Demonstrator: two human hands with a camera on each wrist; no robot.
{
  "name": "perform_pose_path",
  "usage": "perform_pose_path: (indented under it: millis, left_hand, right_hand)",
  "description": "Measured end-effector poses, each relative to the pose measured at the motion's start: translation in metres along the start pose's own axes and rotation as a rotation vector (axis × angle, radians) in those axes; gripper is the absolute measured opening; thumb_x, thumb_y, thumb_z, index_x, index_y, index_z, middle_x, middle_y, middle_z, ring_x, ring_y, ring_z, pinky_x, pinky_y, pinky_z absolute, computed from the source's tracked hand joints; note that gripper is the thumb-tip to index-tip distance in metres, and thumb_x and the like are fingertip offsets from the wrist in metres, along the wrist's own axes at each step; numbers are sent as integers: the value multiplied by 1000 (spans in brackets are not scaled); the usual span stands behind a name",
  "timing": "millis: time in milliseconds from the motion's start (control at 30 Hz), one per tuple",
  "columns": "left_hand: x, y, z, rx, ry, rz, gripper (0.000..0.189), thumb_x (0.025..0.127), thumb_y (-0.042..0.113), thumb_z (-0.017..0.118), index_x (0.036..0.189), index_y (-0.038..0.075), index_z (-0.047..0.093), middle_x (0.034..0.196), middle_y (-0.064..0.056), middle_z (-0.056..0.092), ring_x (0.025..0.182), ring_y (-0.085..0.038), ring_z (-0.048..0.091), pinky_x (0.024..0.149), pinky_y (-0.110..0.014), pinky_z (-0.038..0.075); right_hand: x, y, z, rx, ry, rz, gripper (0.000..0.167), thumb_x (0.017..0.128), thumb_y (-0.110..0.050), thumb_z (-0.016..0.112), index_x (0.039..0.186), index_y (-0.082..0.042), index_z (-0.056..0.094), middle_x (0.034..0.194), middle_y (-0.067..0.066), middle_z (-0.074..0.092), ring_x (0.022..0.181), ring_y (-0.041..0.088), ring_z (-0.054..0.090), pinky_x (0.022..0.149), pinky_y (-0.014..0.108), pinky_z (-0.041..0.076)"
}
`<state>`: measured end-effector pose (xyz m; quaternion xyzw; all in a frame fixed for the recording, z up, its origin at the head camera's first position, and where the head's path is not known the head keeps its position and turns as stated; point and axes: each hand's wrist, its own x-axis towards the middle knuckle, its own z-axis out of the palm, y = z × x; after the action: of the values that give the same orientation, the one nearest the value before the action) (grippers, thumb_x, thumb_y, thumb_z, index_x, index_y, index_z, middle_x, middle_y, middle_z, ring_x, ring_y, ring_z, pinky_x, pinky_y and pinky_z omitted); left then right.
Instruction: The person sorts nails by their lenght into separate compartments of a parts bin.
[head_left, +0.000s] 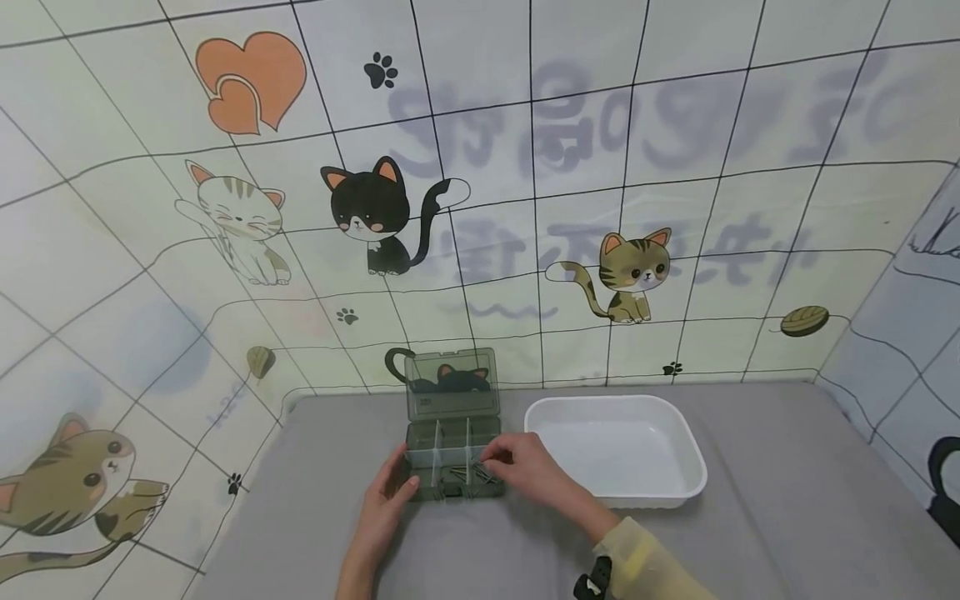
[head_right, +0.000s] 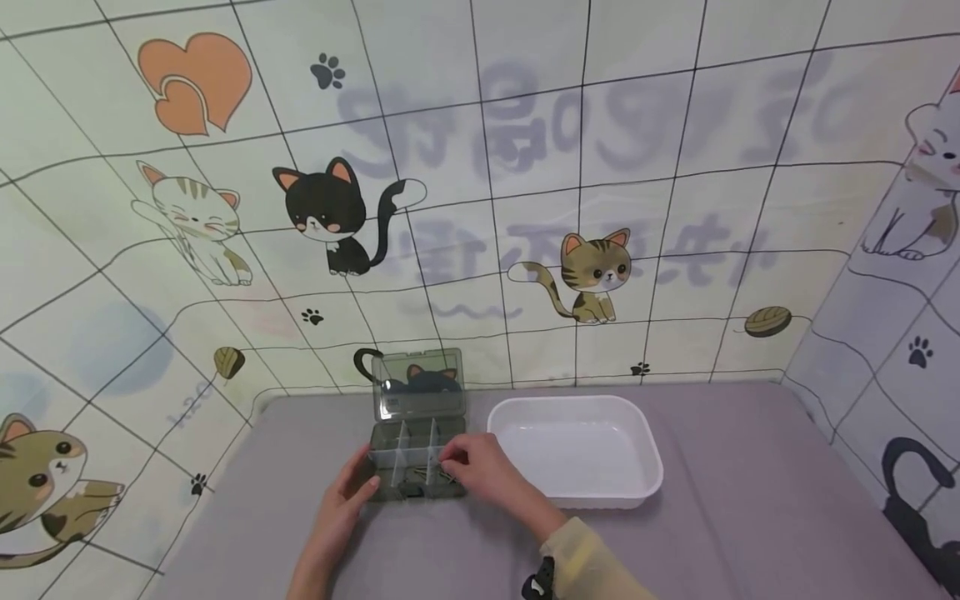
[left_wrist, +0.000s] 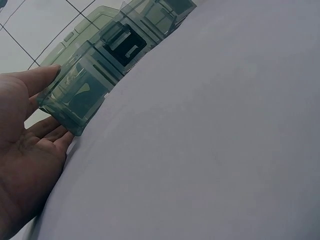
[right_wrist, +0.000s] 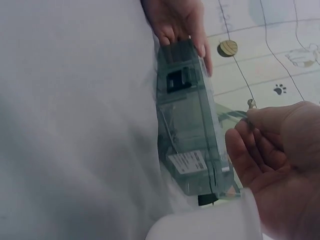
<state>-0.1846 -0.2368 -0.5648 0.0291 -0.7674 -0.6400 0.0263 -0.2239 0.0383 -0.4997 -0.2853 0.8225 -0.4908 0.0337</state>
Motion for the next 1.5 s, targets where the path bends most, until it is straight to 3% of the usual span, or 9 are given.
perform_pose_path:
  millis: [333, 833, 1133, 1500]
  left_hand:
    - [-1, 0, 0, -4, 7, 2, 61, 103, 13, 64, 158, 8, 39, 165, -17, 30, 153, -36, 22, 123, -51, 20]
    - [1, 4, 0, 11, 12, 18, 62, 102, 16, 65, 158, 6, 39, 164, -19, 32, 152, -39, 23, 122, -56, 20]
    - [1, 4, 0, 4, 8, -9, 62, 102, 17, 66, 158, 7, 39, 165, -18, 30, 153, -38, 21, 123, -55, 18]
    - [-2, 6, 2, 2, 10, 15, 63, 102, 13, 65, 158, 4, 37, 164, -21, 30, 153, -38, 23, 123, -52, 20]
  right_hand:
    - [10, -9, 14, -69, -19, 27, 10, 98, -5, 67, 103, -3, 76, 97, 2, 73, 87, 18, 68, 73, 30, 57]
    - [24, -13, 33, -63, 56, 79, 10, 97, -6, 71, 103, -2, 77, 92, 1, 74, 84, 16, 68, 71, 29, 57]
    - [26, -10, 38, -41, 99, 75, 11, 98, -9, 70, 102, -1, 78, 89, -1, 73, 79, 11, 66, 67, 28, 56]
    - [20, -9, 30, 53, 53, 103, 19, 102, -13, 65, 108, 2, 75, 83, 0, 69, 68, 9, 60, 60, 27, 53]
